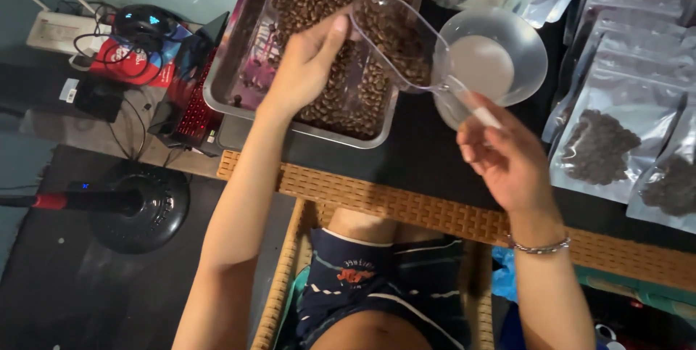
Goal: Weighing roasted coffee beans on a digital scale and transferring them into individual packaging bags.
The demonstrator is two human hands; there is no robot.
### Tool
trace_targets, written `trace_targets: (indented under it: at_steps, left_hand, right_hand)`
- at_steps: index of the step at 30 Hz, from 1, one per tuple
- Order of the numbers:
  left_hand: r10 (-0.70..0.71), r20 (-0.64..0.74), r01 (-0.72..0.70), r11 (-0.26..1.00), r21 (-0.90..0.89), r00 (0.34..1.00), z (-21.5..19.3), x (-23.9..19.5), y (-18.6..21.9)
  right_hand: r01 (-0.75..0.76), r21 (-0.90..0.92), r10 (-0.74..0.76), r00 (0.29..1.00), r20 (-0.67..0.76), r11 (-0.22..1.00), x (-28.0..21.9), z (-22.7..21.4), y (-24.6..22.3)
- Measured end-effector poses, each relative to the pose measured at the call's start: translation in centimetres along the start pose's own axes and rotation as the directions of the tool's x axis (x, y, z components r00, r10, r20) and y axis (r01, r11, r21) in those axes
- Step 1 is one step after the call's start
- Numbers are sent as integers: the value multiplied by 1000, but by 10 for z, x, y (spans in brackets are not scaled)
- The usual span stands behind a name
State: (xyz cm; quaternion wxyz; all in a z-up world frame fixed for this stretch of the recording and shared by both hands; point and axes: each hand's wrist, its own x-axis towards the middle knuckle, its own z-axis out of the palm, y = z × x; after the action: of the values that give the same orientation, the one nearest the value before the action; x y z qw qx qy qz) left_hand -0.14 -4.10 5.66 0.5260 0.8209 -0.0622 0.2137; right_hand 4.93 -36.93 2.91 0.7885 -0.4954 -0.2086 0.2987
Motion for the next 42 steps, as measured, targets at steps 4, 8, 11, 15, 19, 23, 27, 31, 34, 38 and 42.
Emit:
trace_targets:
  at_steps: [4, 8, 11, 15, 19, 23, 27, 31, 34, 38, 42]
  left_hand:
    - [2, 37, 10, 950, -313, 999, 24, 15, -7]
    - [-49, 39, 62, 815, -576, 998, 53, 35, -17]
    - [-55, 44, 70, 736, -673, 998, 73, 50, -15]
    - [84, 45, -30, 728, -685, 995, 101, 66, -16]
    - [49, 86, -11, 918, -396, 995, 103, 64, 11]
    - [87, 51, -88, 996, 15, 995, 107, 59, 19]
    - [209, 3, -191, 885, 425, 978, 99, 53, 17]
    - [238, -12, -173, 739, 651, 971, 96, 38, 2]
    - [237, -18, -134, 607, 784, 971, 99, 36, -13]
    - [214, 32, -174, 686, 707, 976, 105, 35, -21]
    - [203, 38, -166, 670, 724, 979, 110, 35, -25]
  right_hand:
    - [80, 85, -79, 997, -14, 993, 1, -17, -20]
    - [207, 69, -193, 965, -176, 976, 10, -18, -49]
    - [306, 107, -253, 902, -349, 946, 23, -28, -61]
    - [330, 218, -203, 866, -457, 918, 45, -32, -79]
    - [321, 184, -152, 785, -601, 929, 59, -53, -77]
    - [386, 179, -195, 750, -632, 905, 59, -80, -68]
    - [472, 165, -242, 684, -689, 866, 54, -89, -72]
    - [490, 58, -344, 687, -640, 870, 40, -87, -79]
    - [431, -73, -342, 589, -732, 899, 42, -92, -77]
    - [330, -115, -306, 615, -726, 937, 45, -106, -70]
    - [299, -125, -294, 627, -721, 946, 49, -115, -67]
